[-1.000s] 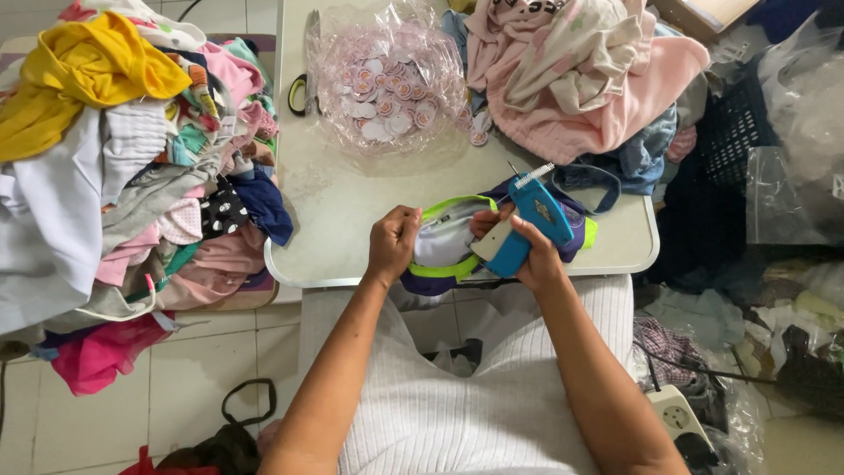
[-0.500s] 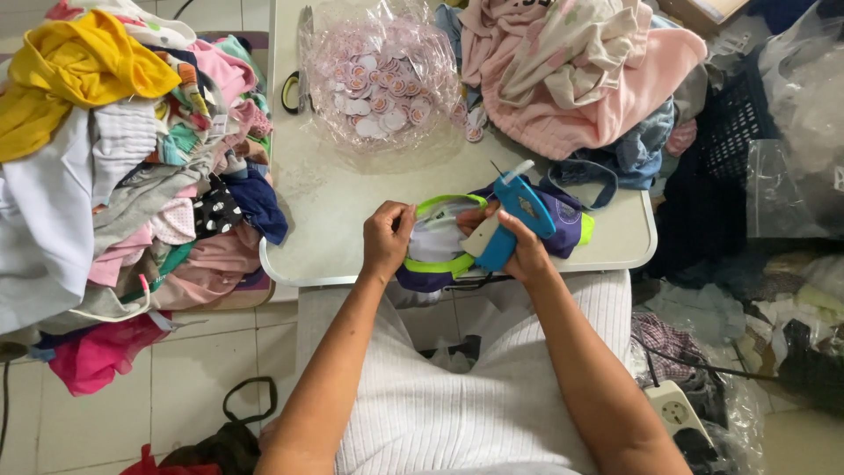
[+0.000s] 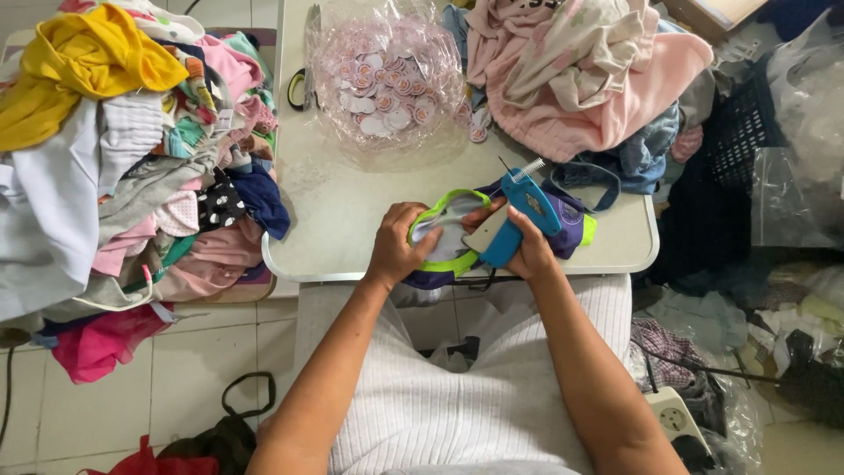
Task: The person uses a hot glue gun to attach small circular stickers to various pieces of clothing. They pick up a pink garment, apply glue, and press a sticker onto it. They repeat this process with a white garment and a blue and green garment, placing the finished items on the table.
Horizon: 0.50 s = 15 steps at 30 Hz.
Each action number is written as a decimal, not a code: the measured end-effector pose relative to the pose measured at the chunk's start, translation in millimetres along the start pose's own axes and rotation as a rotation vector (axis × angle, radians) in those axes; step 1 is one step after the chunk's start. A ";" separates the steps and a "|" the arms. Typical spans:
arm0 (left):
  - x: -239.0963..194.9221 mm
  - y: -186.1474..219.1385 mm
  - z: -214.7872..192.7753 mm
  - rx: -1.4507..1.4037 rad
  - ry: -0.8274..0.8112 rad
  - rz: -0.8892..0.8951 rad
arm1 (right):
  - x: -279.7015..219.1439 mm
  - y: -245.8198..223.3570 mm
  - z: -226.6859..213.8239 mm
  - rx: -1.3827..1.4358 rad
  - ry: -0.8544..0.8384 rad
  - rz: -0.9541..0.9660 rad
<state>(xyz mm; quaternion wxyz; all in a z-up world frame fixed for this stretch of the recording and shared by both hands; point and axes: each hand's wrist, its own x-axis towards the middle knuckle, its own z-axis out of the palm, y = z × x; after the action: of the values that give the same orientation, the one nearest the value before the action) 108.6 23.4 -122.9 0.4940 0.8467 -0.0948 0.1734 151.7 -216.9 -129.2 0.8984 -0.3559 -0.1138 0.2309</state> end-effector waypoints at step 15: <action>2.9 2.6 -5.1 -0.137 0.080 -0.209 | 0.7 -2.0 5.1 -0.016 0.020 0.012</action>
<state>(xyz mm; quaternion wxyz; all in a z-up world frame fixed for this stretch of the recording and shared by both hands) 109.4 26.5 -117.5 0.5694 0.8087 0.0021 0.1479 151.1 -214.9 -124.1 0.8952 -0.3661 -0.1047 0.2317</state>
